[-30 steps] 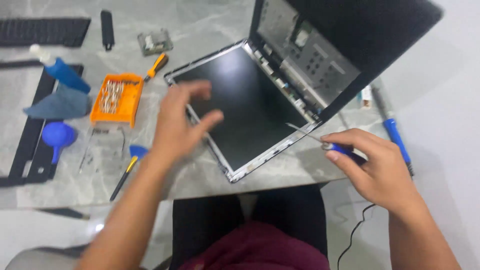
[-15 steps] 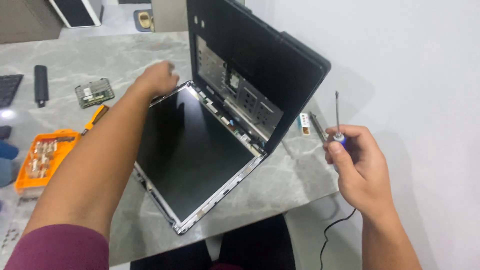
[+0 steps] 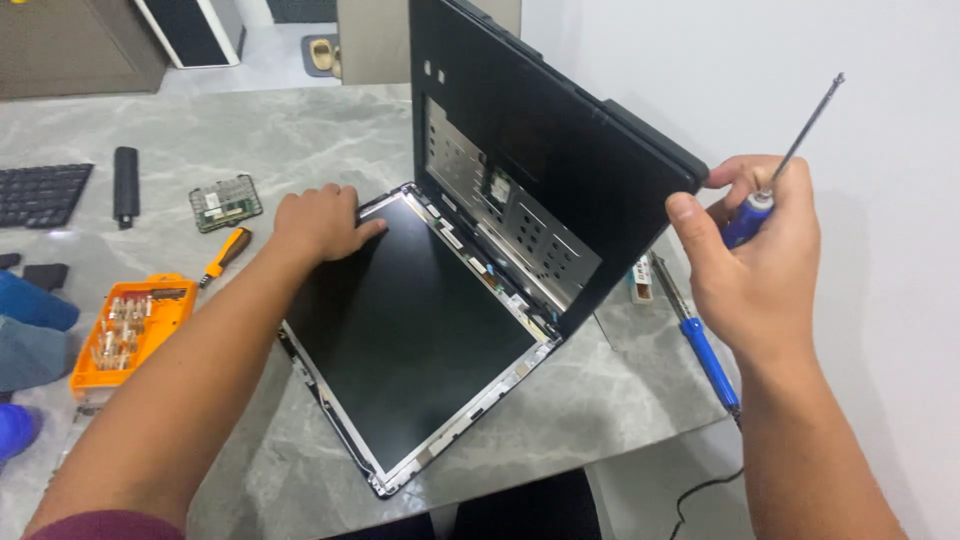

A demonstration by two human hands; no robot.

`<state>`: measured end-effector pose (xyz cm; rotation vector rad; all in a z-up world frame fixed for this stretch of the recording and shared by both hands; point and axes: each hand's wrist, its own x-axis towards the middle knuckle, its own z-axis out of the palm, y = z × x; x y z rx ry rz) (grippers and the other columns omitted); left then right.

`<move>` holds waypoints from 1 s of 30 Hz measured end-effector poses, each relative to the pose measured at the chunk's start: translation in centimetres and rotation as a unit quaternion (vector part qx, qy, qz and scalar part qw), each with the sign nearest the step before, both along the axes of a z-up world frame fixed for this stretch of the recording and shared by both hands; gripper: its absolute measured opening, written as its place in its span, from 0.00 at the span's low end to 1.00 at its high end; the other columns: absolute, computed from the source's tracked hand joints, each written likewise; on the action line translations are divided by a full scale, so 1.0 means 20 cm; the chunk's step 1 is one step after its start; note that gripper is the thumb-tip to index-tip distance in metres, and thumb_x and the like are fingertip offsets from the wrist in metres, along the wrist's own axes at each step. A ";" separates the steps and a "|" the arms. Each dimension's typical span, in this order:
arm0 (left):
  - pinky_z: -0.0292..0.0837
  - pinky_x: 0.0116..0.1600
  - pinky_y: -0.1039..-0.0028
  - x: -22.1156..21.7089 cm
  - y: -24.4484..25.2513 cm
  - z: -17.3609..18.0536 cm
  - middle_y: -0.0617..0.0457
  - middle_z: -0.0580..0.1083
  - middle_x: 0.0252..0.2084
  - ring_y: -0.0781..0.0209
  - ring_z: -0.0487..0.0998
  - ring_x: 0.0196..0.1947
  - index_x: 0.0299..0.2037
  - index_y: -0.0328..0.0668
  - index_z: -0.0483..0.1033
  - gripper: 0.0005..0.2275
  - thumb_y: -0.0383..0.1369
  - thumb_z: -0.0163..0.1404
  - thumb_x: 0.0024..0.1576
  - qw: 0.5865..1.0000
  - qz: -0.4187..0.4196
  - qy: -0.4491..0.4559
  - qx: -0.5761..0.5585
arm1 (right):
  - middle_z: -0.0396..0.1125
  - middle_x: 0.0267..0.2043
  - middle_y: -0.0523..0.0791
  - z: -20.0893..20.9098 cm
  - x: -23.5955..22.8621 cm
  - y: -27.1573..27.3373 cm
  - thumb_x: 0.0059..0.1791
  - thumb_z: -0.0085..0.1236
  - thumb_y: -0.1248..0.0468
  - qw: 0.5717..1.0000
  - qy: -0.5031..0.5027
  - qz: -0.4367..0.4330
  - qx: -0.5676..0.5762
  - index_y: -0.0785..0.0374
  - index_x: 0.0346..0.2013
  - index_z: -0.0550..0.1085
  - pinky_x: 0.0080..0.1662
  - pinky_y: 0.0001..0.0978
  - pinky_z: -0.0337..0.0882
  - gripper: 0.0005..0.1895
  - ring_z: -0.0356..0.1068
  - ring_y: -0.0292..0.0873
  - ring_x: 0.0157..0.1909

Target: The person uses a screwdriver to tighten screws along the bezel of a laptop screen. They systematically work around the edges of the display, securing the frame in place while the laptop remains open on the table.

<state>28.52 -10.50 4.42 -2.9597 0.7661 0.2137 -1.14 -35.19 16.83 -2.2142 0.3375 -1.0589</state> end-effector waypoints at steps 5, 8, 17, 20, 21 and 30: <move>0.68 0.48 0.52 -0.03 0.05 -0.02 0.39 0.68 0.51 0.38 0.69 0.49 0.52 0.37 0.64 0.33 0.62 0.38 0.55 0.999 0.021 0.030 -0.038 | 0.64 0.49 0.46 0.02 0.01 0.02 0.50 0.57 0.59 0.997 0.062 -0.012 0.051 0.58 0.32 0.54 0.33 0.27 0.63 0.18 0.66 0.37 0.22; 0.68 0.41 0.57 -0.01 0.05 -0.02 0.40 0.70 0.43 0.40 0.71 0.44 0.47 0.36 0.64 0.32 0.61 0.43 0.53 0.991 0.064 0.094 -0.068 | 0.66 0.45 0.46 0.03 0.01 0.04 0.50 0.56 0.60 0.996 0.070 -0.033 0.050 0.57 0.31 0.54 0.38 0.28 0.63 0.18 0.67 0.36 0.22; 0.63 0.52 0.51 -0.04 0.04 -0.07 0.42 0.63 0.55 0.39 0.61 0.55 0.51 0.41 0.63 0.28 0.57 0.45 0.55 0.983 0.096 0.097 -0.123 | 0.61 0.16 0.41 0.04 0.04 0.10 0.51 0.58 0.57 0.995 0.075 -0.042 0.058 0.57 0.33 0.54 0.34 0.24 0.60 0.20 0.66 0.34 0.20; 0.61 0.54 0.52 -0.06 0.07 -0.10 0.42 0.63 0.54 0.39 0.61 0.55 0.50 0.41 0.65 0.27 0.57 0.45 0.55 0.981 0.081 0.067 -0.161 | 0.60 0.14 0.40 0.05 0.05 0.11 0.52 0.54 0.60 0.996 0.064 -0.037 0.050 0.57 0.33 0.55 0.32 0.25 0.60 0.16 0.62 0.33 0.18; 0.61 0.54 0.52 -0.07 0.07 -0.10 0.42 0.63 0.54 0.39 0.61 0.55 0.50 0.41 0.65 0.27 0.57 0.45 0.55 0.981 0.082 0.065 -0.163 | 0.60 0.14 0.40 0.04 0.05 0.10 0.52 0.54 0.60 0.996 0.063 -0.035 0.049 0.57 0.33 0.55 0.32 0.25 0.60 0.16 0.62 0.33 0.18; 0.67 0.50 0.59 0.11 0.06 -0.11 0.44 0.67 0.52 0.45 0.69 0.50 0.51 0.42 0.69 0.20 0.47 0.46 0.58 0.977 0.023 0.111 -0.180 | 0.57 0.35 0.44 -0.02 0.09 0.01 0.52 0.54 0.64 0.993 0.013 0.028 0.115 0.56 0.32 0.53 0.27 0.22 0.58 0.17 0.63 0.35 0.18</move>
